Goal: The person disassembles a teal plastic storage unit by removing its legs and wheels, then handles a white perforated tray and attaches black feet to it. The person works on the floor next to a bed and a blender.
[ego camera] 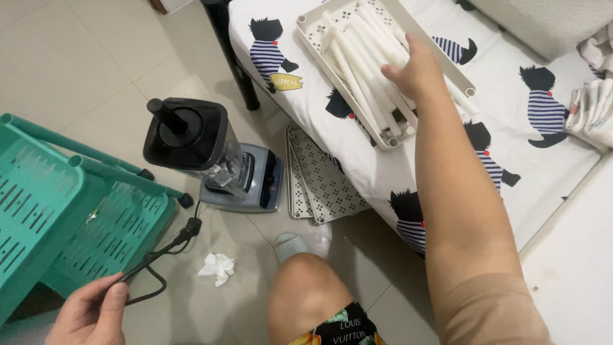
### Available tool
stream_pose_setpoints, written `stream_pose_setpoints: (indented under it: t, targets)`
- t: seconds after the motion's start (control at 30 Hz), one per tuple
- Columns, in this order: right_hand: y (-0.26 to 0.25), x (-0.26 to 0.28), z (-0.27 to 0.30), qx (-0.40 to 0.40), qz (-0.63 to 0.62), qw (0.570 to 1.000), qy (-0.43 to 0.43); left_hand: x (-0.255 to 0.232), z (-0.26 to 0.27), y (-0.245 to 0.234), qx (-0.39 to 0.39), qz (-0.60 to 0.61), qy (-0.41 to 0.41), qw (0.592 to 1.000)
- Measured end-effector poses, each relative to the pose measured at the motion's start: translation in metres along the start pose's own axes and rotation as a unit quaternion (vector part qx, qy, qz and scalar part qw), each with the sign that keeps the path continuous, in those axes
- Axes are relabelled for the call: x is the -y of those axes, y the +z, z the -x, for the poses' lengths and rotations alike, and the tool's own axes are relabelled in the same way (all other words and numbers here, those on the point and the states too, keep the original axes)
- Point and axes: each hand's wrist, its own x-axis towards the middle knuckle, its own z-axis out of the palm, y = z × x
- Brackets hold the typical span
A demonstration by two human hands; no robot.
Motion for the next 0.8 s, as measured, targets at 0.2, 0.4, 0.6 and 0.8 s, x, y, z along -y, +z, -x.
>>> stream_pose_setpoints:
  t: [0.2,0.4,0.6,0.8]
  targets:
    - [0.012,0.128,0.089,0.038,-0.204,0.969,-0.137,-0.06,-0.011,0.027,-0.009,-0.049,-0.018,0.999]
    - [0.077,0.241,0.234,0.274,-0.355,0.787,-0.423,-0.119,-0.044,0.065,0.017,-0.021,0.028,0.999]
    - [0.102,0.25,0.238,0.234,-0.545,0.781,-0.197,-0.116,-0.076,0.075,0.123,-0.005,-0.024,0.992]
    - [0.091,0.203,0.19,0.079,-0.589,0.798,-0.095,-0.061,-0.093,0.125,0.131,-0.071,-0.011,0.989]
